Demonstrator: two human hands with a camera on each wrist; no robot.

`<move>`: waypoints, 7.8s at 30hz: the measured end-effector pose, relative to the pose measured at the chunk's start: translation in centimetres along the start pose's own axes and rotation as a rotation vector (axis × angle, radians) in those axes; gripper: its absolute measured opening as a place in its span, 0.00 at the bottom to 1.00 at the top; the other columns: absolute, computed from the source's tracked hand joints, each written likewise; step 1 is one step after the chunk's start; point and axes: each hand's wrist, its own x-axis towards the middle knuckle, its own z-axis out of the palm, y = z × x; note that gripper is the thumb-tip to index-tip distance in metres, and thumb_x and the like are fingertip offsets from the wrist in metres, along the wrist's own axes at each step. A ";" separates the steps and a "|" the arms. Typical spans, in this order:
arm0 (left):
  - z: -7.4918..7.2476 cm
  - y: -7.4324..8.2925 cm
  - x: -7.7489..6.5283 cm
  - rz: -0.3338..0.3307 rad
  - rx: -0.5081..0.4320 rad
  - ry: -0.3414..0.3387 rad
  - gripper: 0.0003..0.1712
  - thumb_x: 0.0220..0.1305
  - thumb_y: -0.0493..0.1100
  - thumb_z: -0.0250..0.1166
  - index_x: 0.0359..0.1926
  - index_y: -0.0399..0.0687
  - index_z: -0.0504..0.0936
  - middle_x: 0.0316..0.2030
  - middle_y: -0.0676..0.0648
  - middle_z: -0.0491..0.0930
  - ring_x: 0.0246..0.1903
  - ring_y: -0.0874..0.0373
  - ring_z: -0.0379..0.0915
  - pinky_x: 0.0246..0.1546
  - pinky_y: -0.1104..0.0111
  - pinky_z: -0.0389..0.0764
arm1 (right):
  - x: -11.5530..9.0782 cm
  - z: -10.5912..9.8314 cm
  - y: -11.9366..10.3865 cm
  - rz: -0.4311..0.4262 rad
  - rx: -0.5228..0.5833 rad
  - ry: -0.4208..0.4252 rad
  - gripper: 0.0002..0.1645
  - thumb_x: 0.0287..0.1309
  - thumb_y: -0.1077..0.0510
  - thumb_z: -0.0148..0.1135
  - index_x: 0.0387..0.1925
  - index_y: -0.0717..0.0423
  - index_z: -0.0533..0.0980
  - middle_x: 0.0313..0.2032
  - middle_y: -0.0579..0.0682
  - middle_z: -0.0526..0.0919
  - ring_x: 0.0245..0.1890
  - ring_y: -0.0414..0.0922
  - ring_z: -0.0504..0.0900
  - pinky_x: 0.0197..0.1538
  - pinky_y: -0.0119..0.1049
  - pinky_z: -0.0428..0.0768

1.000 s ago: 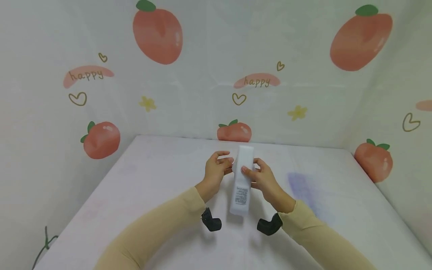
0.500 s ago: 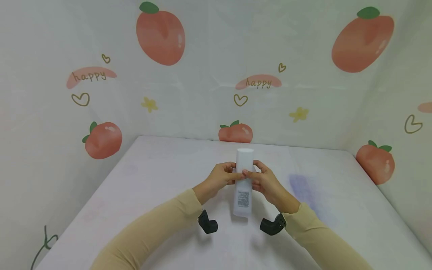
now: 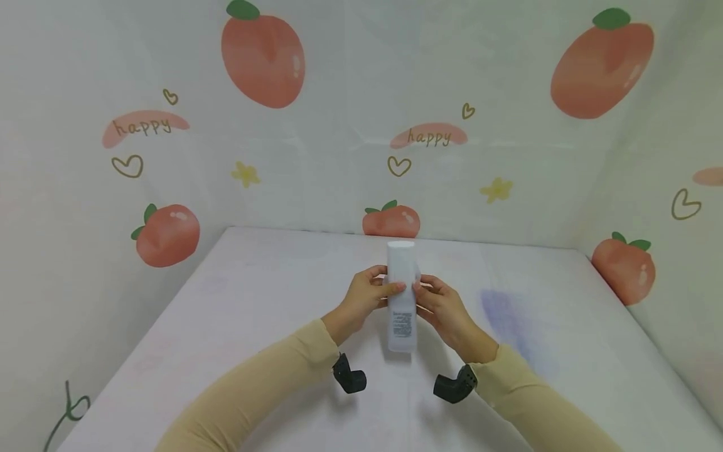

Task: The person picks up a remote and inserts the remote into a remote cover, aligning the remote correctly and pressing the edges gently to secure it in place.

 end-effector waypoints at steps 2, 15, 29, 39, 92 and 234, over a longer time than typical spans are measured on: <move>0.1 0.0 0.0 0.006 -0.004 -0.003 0.25 0.59 0.41 0.70 0.57 0.41 0.76 0.44 0.40 0.83 0.39 0.56 0.80 0.43 0.61 0.84 | 0.0 0.2 0.1 -0.002 0.033 0.033 0.03 0.70 0.57 0.53 0.40 0.49 0.74 0.38 0.42 0.77 0.40 0.38 0.78 0.47 0.32 0.77; 0.1 1.7 0.0 -0.018 0.132 -0.143 0.26 0.62 0.41 0.67 0.60 0.40 0.73 0.46 0.37 0.82 0.42 0.49 0.82 0.46 0.56 0.83 | 1.1 0.1 -2.1 0.001 0.020 0.157 0.08 0.70 0.63 0.50 0.42 0.66 0.71 0.29 0.40 0.79 0.31 0.34 0.79 0.40 0.25 0.78; -0.1 2.0 -0.5 -0.094 0.078 -0.181 0.26 0.64 0.43 0.66 0.61 0.42 0.73 0.46 0.39 0.82 0.41 0.50 0.83 0.48 0.57 0.83 | 1.4 0.1 -3.1 0.025 -0.121 0.110 0.16 0.68 0.64 0.52 0.51 0.73 0.71 0.30 0.42 0.80 0.31 0.36 0.80 0.39 0.26 0.79; 0.0 2.4 -0.8 0.002 0.041 -0.061 0.27 0.61 0.39 0.68 0.61 0.41 0.73 0.50 0.37 0.81 0.46 0.50 0.80 0.48 0.56 0.82 | 0.5 0.8 -2.2 -0.076 -0.033 0.048 0.23 0.71 0.51 0.51 0.63 0.52 0.62 0.43 0.43 0.76 0.42 0.37 0.80 0.48 0.31 0.79; 2.0 1.7 0.9 -0.168 -0.245 0.199 0.09 0.67 0.35 0.60 0.42 0.31 0.81 0.30 0.49 0.77 0.30 0.60 0.74 0.39 0.70 0.80 | -0.5 0.7 -3.0 -0.042 -0.433 -0.070 0.30 0.66 0.57 0.58 0.62 0.71 0.62 0.48 0.61 0.78 0.42 0.43 0.81 0.56 0.53 0.78; 0.1 1.8 0.2 -0.159 -0.252 0.204 0.10 0.65 0.30 0.58 0.45 0.27 0.79 0.28 0.49 0.76 0.29 0.60 0.71 0.43 0.69 0.76 | -0.8 3.1 -1.6 -0.126 -0.437 -0.035 0.29 0.68 0.58 0.57 0.63 0.69 0.61 0.54 0.67 0.73 0.52 0.57 0.78 0.51 0.50 0.82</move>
